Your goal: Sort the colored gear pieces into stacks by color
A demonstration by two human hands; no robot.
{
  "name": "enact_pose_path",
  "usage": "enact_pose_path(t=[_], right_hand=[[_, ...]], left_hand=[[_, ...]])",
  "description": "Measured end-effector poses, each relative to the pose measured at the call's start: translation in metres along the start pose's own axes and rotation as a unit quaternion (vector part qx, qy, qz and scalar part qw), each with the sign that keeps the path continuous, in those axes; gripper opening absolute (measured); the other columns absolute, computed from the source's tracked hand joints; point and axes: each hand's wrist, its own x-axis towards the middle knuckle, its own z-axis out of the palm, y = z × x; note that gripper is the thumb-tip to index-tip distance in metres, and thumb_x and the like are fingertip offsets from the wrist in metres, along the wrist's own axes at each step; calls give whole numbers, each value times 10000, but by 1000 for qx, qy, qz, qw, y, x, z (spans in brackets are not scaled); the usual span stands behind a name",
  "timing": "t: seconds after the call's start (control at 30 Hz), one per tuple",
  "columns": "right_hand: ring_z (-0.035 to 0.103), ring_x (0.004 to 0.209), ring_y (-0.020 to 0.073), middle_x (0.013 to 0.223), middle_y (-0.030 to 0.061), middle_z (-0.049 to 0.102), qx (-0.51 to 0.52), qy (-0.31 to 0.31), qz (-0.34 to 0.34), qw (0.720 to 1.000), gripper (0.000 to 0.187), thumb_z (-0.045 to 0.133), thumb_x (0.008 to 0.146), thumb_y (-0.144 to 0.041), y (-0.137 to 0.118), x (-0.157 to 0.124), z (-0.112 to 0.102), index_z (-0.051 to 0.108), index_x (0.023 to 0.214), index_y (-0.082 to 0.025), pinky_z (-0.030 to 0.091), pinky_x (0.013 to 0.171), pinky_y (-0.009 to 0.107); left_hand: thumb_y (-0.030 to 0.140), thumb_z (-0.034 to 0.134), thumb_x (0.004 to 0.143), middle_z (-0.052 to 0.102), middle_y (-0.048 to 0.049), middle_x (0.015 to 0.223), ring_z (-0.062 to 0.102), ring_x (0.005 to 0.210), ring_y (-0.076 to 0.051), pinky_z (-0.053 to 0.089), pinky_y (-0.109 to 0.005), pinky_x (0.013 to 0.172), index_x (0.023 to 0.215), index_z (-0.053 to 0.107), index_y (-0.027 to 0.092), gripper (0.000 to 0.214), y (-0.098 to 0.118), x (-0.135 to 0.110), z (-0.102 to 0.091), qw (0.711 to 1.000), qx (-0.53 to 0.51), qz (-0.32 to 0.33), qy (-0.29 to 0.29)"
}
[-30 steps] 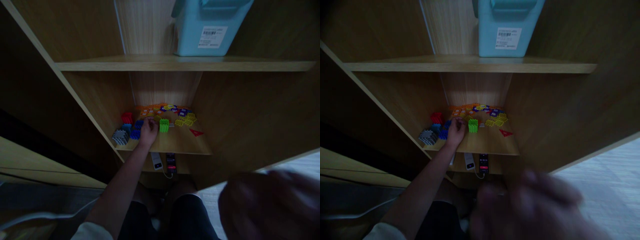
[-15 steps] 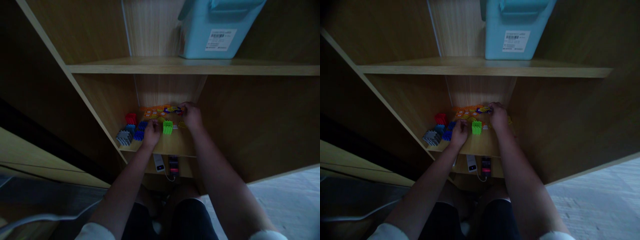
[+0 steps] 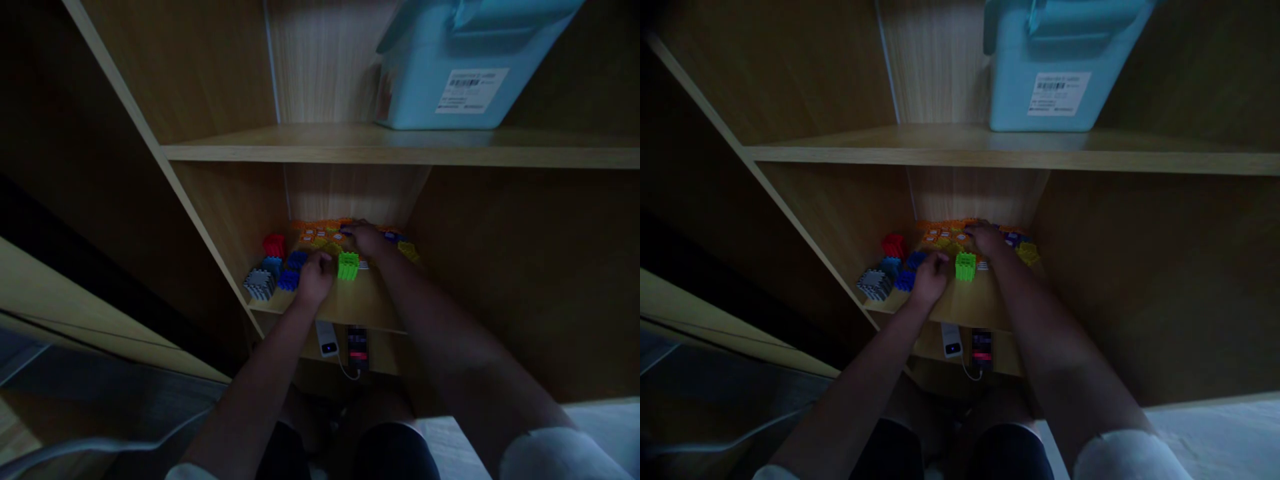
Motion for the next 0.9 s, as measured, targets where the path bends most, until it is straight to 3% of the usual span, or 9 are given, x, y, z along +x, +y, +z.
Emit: enact_pose_path(t=[0.13, 0.33, 0.5, 0.67, 0.77, 0.9], right_hand=[[596, 1301, 295, 1386, 106, 729, -20, -41, -47, 998, 423, 691, 971, -260, -2, 21, -3, 779, 1385, -277, 455, 1115, 383], [600, 1309, 335, 1404, 165, 688, -74, -100, -22, 992, 368, 627, 1038, -274, -11, 44, -11, 800, 1363, -296, 451, 1117, 425], [578, 1390, 341, 1525, 178, 635, -97, -77, -9, 992, 463, 565, 1040, -222, -16, 51, -12, 709, 1481, -222, 460, 1144, 421], [635, 1347, 345, 1524, 254, 631, -99, -88, 57, 989, 524, 506, 1074, -291, -23, 60, -9, 587, 1555, -100, 513, 1103, 422], [676, 1308, 341, 1469, 267, 670, -75, -107, 70, 989, 562, 536, 1081, -334, -23, 66, -3, 534, 1585, -86, 520, 1092, 413], [711, 1263, 325, 1429, 233, 710, -21, -84, 77, 993, 653, 681, 1014, -287, -18, 73, 6, 480, 1612, -121, 531, 1059, 384]], left_hand=[[29, 546, 935, 771, -86, 1024, 737, 1021, -232, 563, -360, 950, 987, 674, 193, 214, 1, 0, 0, 1000, -8, -8, -4], [30, 547, 943, 769, -81, 1029, 737, 1026, -224, 564, -361, 974, 989, 670, 196, 212, 2, -1, 1, 1000, -18, -17, -3], [21, 545, 934, 763, -73, 1027, 738, 1029, -218, 569, -357, 987, 996, 667, 203, 228, 2, -1, 1, 999, -28, -21, -11], [30, 544, 948, 764, -85, 1048, 736, 1040, -221, 571, -363, 998, 994, 662, 198, 210, 3, 0, 2, 999, -27, -24, -11], [34, 542, 954, 765, -88, 1051, 737, 1040, -219, 571, -363, 1000, 996, 661, 195, 204, 4, -1, 1, 999, -28, -22, -10], [33, 553, 943, 766, -83, 1044, 735, 1037, -220, 572, -361, 997, 997, 667, 198, 207, 6, -2, 0, 999, -27, -24, -12]])
